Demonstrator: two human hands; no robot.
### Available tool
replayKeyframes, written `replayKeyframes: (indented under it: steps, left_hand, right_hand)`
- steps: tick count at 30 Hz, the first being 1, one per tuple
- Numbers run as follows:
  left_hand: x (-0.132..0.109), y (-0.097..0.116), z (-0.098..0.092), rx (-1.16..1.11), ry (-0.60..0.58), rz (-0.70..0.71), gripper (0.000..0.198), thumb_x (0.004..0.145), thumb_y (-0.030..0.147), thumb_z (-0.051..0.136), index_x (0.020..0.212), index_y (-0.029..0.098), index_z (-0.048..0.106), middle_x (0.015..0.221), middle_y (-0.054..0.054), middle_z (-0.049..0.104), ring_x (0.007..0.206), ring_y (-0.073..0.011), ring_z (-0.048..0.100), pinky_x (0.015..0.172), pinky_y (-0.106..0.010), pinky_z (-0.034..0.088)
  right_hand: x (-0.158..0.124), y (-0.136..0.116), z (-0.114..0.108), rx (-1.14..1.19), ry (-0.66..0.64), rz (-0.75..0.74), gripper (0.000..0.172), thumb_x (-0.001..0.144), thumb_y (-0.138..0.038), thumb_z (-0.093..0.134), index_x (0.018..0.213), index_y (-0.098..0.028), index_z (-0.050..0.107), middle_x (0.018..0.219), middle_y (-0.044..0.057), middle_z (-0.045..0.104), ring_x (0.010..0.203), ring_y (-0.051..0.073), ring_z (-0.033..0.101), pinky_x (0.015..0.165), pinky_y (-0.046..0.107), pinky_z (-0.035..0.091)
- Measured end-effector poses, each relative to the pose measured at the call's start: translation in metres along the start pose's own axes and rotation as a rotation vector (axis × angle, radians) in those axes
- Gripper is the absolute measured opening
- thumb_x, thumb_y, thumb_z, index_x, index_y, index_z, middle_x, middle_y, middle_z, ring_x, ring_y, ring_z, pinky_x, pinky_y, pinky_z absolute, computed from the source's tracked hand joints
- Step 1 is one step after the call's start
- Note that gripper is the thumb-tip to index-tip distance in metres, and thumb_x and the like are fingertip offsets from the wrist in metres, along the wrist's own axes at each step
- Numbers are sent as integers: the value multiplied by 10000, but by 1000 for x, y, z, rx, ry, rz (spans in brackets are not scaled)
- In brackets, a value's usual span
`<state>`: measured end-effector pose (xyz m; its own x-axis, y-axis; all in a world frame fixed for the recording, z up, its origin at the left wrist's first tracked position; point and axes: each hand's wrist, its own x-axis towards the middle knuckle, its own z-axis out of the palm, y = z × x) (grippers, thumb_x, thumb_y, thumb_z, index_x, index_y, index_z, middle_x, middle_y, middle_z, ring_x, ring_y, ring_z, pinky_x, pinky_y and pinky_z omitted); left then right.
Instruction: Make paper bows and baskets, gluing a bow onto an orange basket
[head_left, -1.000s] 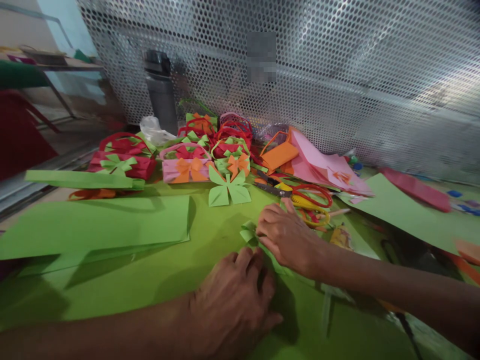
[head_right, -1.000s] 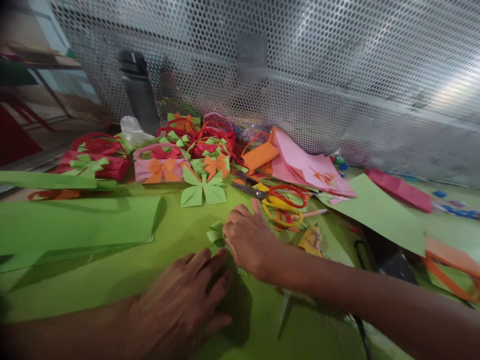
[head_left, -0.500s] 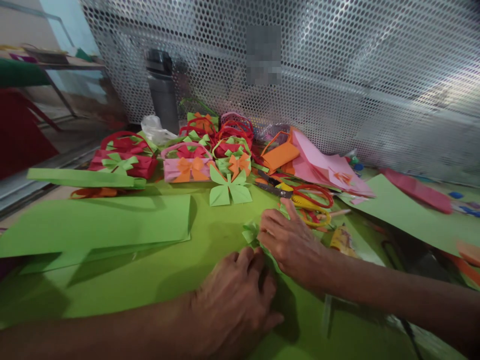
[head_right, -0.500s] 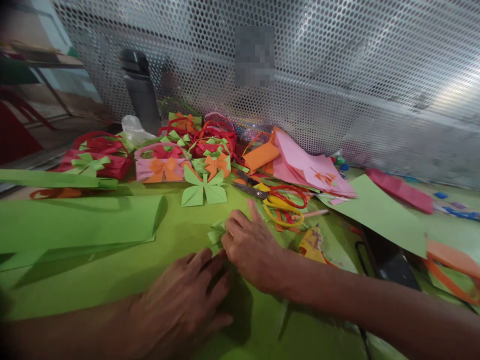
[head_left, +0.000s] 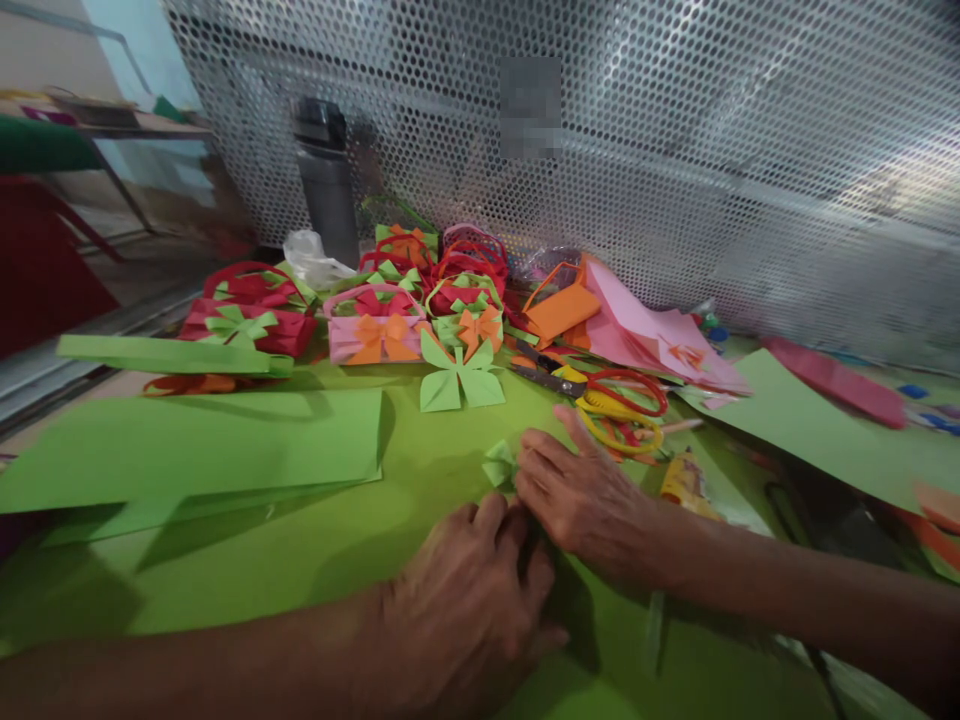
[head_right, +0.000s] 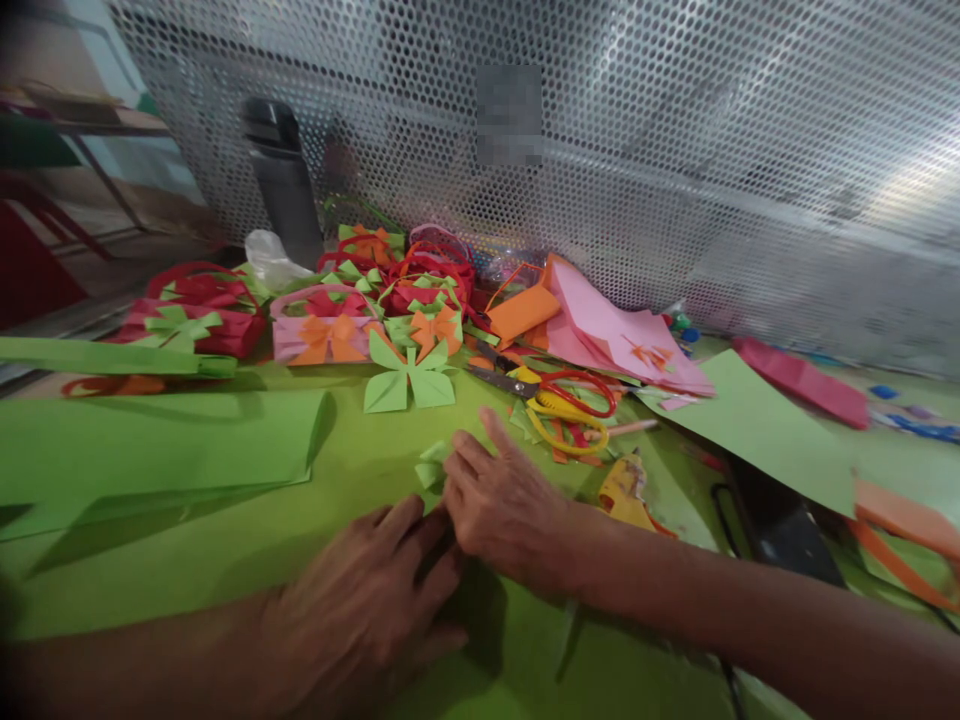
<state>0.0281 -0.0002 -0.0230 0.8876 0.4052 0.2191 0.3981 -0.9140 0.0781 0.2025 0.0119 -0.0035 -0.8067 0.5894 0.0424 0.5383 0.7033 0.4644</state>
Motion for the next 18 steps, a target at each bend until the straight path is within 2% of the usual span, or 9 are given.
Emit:
replayKeyframes:
  steps: [3,7,10,13,18]
  left_hand:
    - [-1,1,-1,-8,-22,-17,358,879,456,516,933,125,639,925,-133,647,841,-299,561,602,-435,539]
    - [-3,3,-2,5,-78,-79,401,901,470,466,983,111,625,1057,-202,621,890,-318,568,627,-462,539]
    - [-5,2,0,-1,-73,-108,424,892,492,465,977,109,623,1091,-226,603,939,-346,553,653,-483,527]
    - [-6,1,2,-3,-69,-88,454,899,496,438,1031,97,609,1090,-228,599,982,-361,528,682,-492,515]
    - [-8,0,5,4,-52,-76,462,919,494,394,1080,106,588,1166,-233,569,994,-348,521,707,-494,508]
  right_hand:
    - [-1,1,2,11,-10,0,212,858,-101,430,846,-138,638,817,87,587,912,279,467,968,570,246]
    - [-1,3,1,113,-47,49,193,850,-86,447,834,-140,631,817,84,596,888,270,481,950,577,246]
    - [0,7,0,325,-72,165,163,837,-89,489,797,-160,631,820,62,611,868,237,503,927,526,273]
    - [1,15,2,519,-44,317,194,861,-112,501,754,-177,649,801,35,634,853,198,530,910,447,285]
    - [9,28,5,647,-30,544,186,860,-166,541,735,-180,679,773,24,675,800,173,577,827,356,321]
